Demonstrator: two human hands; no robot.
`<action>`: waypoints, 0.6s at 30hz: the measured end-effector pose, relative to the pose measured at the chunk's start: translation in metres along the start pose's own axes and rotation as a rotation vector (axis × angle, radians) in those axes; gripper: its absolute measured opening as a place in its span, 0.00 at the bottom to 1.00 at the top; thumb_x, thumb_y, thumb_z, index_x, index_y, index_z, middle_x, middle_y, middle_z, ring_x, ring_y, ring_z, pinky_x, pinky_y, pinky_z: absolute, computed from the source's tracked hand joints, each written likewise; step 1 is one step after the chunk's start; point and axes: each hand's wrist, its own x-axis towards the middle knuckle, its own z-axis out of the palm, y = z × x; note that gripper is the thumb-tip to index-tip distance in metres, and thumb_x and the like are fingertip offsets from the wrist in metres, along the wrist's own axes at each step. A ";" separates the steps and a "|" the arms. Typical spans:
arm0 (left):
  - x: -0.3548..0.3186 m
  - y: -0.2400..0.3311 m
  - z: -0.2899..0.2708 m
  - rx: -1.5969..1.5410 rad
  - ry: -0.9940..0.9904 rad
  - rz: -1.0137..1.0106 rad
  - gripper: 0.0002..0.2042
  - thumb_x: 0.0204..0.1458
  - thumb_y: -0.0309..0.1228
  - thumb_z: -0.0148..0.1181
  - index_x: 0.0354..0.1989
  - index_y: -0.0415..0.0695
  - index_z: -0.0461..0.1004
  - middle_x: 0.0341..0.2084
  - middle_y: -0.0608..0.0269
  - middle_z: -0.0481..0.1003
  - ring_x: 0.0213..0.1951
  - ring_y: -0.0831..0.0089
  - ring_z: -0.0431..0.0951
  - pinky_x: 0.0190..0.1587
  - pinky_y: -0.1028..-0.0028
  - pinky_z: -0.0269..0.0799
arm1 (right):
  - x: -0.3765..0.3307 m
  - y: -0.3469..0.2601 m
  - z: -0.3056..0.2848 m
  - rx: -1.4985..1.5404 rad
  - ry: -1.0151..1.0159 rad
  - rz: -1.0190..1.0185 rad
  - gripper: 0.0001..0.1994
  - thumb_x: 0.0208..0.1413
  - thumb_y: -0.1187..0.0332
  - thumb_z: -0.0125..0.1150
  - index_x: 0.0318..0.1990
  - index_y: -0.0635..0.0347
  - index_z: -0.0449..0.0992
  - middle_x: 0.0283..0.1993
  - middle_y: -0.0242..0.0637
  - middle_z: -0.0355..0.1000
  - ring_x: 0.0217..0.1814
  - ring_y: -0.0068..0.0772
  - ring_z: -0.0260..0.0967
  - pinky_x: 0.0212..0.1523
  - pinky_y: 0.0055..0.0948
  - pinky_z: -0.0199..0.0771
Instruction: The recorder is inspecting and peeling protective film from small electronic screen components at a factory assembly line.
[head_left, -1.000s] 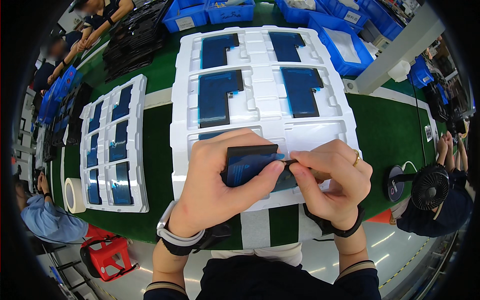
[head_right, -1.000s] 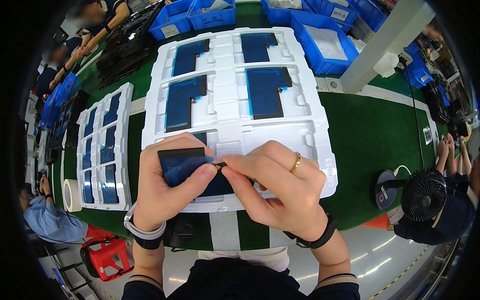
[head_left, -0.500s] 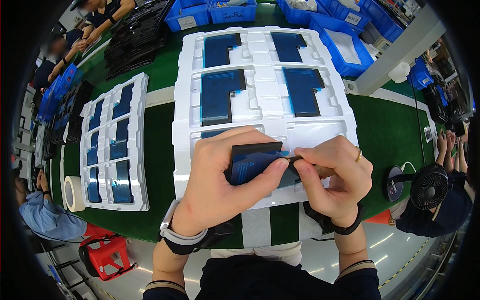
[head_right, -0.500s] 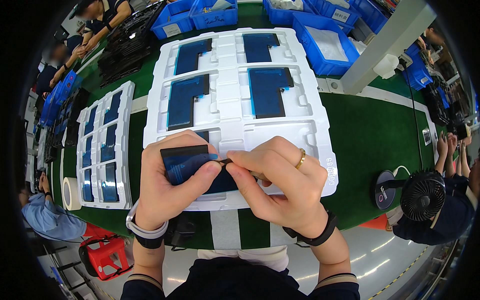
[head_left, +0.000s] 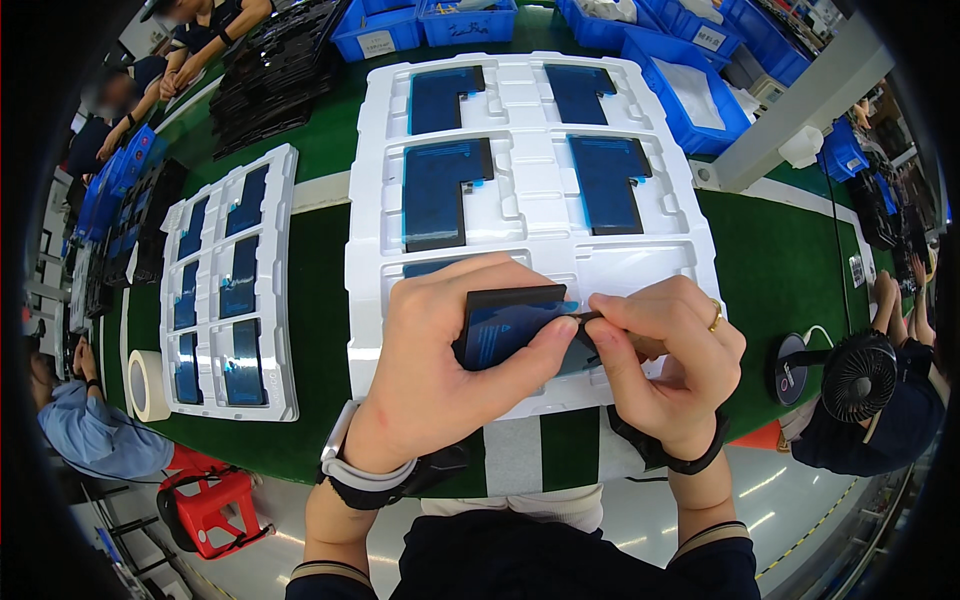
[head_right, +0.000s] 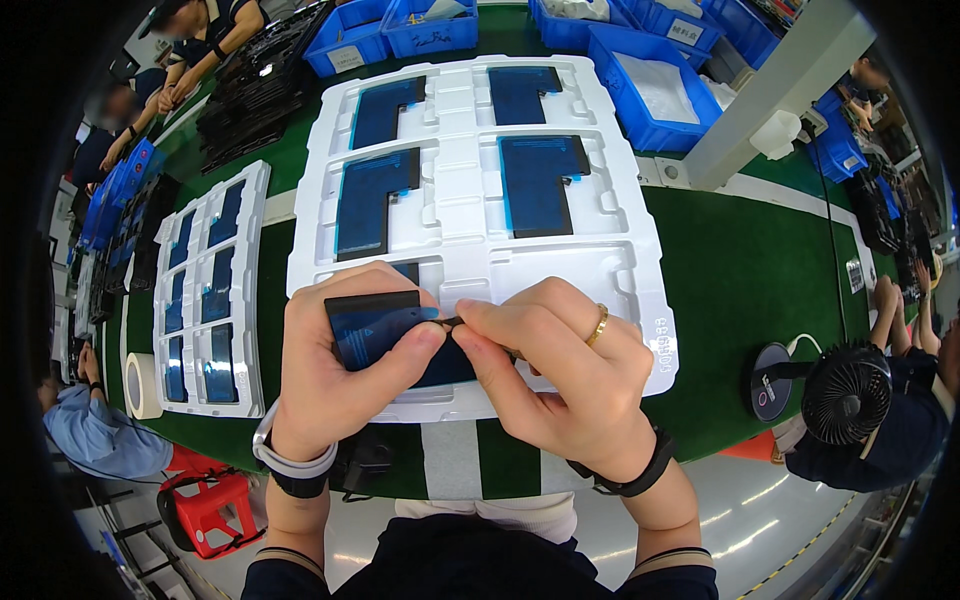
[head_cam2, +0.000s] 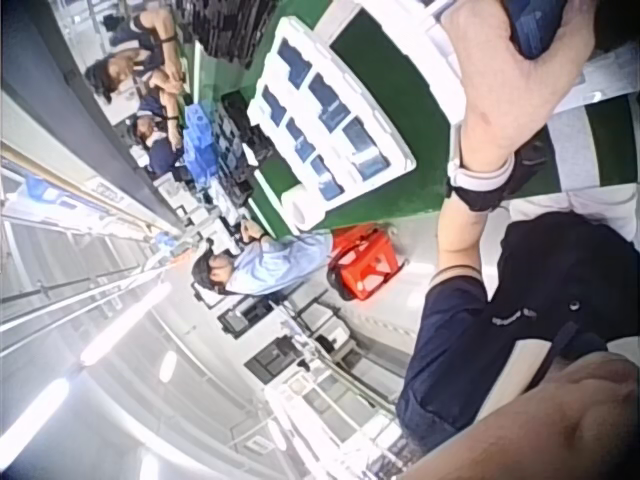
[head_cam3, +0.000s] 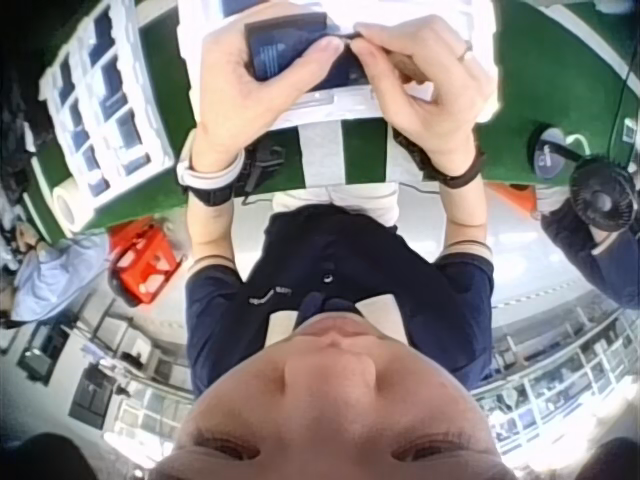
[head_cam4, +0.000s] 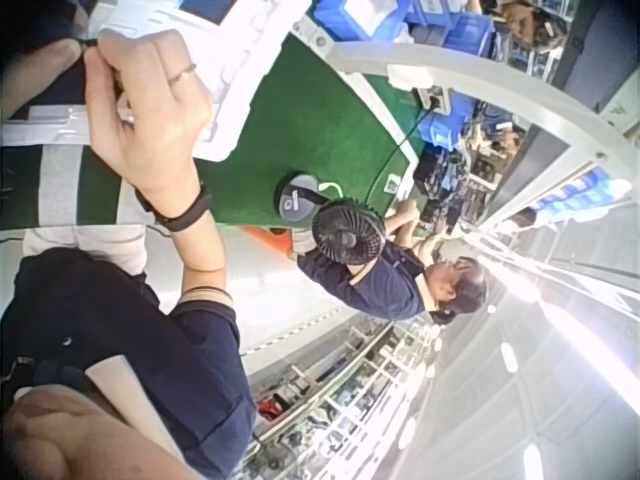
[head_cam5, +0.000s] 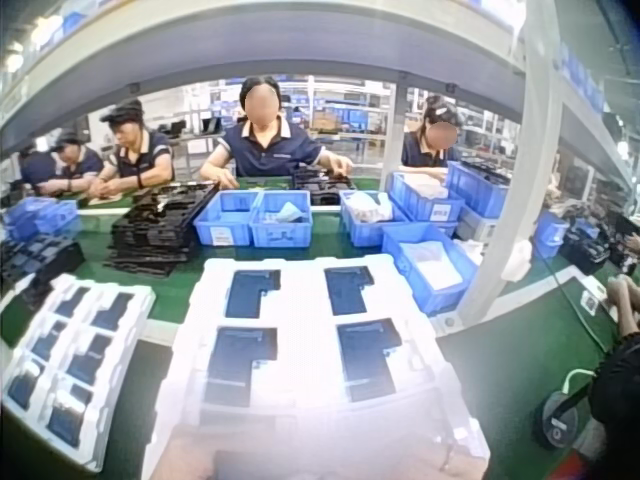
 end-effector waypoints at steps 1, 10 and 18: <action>0.000 0.000 0.000 0.005 -0.004 -0.007 0.06 0.42 0.23 0.62 0.26 0.34 0.73 0.19 0.58 0.72 0.19 0.71 0.70 0.24 0.77 0.65 | 0.000 0.000 0.000 0.002 -0.007 0.003 0.08 0.38 0.82 0.65 0.29 0.66 0.77 0.22 0.36 0.70 0.19 0.26 0.68 0.18 0.20 0.66; 0.000 0.001 -0.001 0.047 -0.021 -0.035 0.06 0.42 0.23 0.62 0.26 0.34 0.73 0.19 0.57 0.72 0.19 0.69 0.70 0.25 0.76 0.65 | 0.001 0.000 0.001 -0.003 -0.029 0.025 0.07 0.38 0.82 0.65 0.29 0.66 0.77 0.22 0.35 0.69 0.19 0.26 0.67 0.18 0.20 0.65; -0.005 -0.006 0.008 -0.099 0.075 -0.022 0.07 0.44 0.24 0.61 0.31 0.35 0.73 0.20 0.59 0.73 0.20 0.73 0.70 0.25 0.76 0.66 | 0.004 0.002 -0.005 -0.019 -0.073 0.119 0.07 0.38 0.78 0.65 0.28 0.62 0.77 0.21 0.32 0.68 0.17 0.22 0.65 0.16 0.18 0.61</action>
